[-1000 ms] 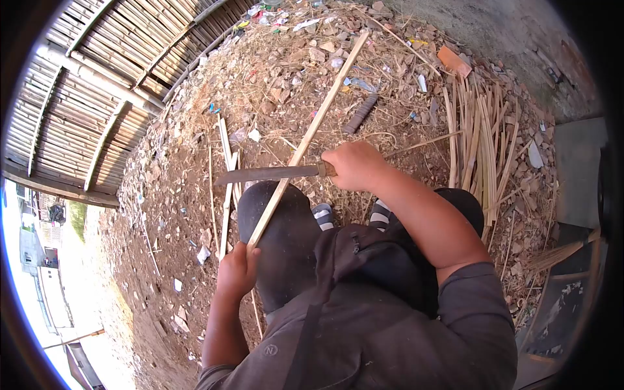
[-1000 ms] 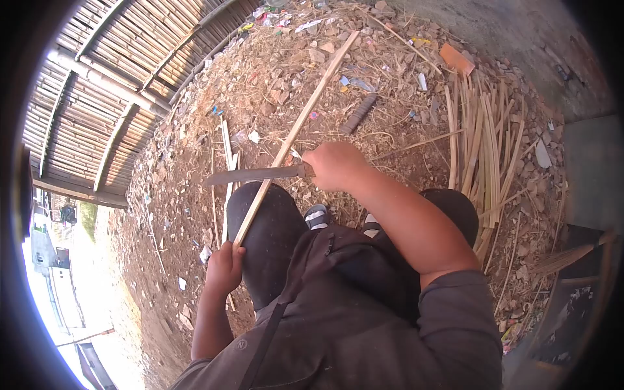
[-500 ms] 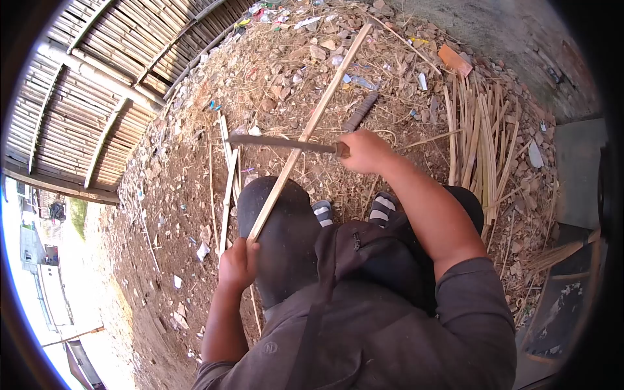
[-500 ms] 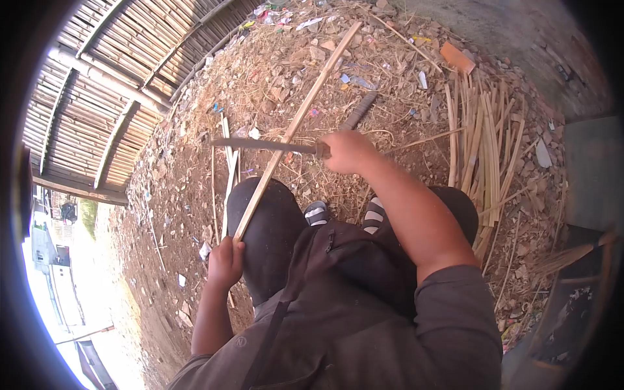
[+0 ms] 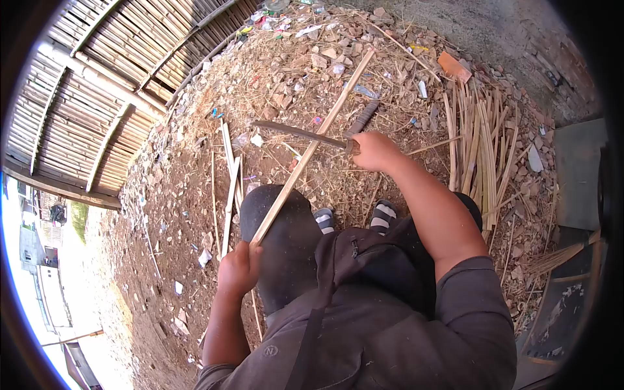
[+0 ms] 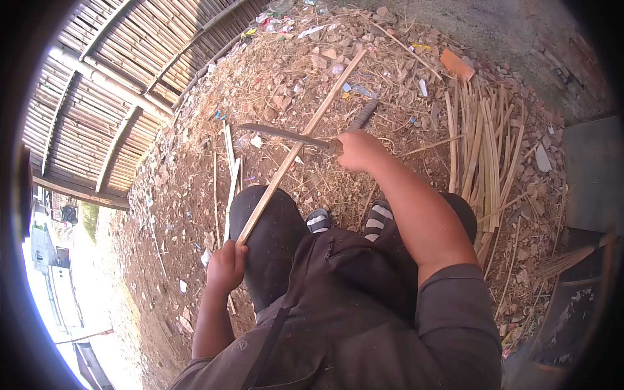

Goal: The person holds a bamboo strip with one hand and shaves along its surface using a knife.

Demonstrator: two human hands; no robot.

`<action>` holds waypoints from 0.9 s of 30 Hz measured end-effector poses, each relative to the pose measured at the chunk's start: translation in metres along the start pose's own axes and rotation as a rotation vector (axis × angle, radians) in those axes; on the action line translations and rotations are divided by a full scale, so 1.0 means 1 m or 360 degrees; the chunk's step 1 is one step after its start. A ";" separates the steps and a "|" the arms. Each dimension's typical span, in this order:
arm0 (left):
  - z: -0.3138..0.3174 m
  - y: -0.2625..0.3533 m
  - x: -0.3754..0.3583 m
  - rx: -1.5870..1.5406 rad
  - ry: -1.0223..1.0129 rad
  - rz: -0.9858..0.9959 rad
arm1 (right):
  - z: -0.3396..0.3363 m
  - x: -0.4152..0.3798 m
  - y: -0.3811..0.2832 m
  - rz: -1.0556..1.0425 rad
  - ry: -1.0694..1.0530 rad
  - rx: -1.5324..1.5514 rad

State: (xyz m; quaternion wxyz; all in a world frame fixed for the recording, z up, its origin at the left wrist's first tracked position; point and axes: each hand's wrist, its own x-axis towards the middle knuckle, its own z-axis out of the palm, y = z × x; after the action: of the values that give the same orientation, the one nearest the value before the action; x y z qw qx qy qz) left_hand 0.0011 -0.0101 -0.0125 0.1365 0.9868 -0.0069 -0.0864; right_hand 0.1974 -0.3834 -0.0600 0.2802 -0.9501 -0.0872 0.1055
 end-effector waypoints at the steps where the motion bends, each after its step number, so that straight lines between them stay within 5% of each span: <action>1: -0.002 0.002 -0.001 0.0007 -0.0016 -0.0027 | -0.001 -0.003 -0.004 -0.0040 0.0028 -0.0008; 9: 0.005 -0.004 -0.001 0.0004 0.0000 0.0030 | 0.009 -0.017 -0.033 -0.0674 0.0122 -0.0484; 13: 0.004 -0.006 0.001 -0.0081 0.0038 0.0049 | 0.002 0.009 0.014 -0.0016 0.0264 0.0198; 20: 0.004 -0.004 -0.001 0.0016 0.0051 0.0066 | -0.011 -0.030 -0.041 -0.0432 -0.0026 -0.0332; 24: 0.010 -0.015 -0.005 -0.0090 0.0088 0.0115 | -0.005 -0.005 0.019 -0.0083 0.0136 0.0312; 27: -0.004 -0.005 -0.003 -0.0018 0.0059 0.0084 | -0.020 0.001 0.026 0.0093 0.0198 0.0120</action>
State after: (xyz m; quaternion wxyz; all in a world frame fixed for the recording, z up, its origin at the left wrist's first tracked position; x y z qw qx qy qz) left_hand -0.0012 -0.0038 -0.0099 0.1444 0.9870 -0.0299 -0.0644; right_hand 0.2059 -0.4150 -0.0575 0.3175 -0.9457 -0.0378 0.0577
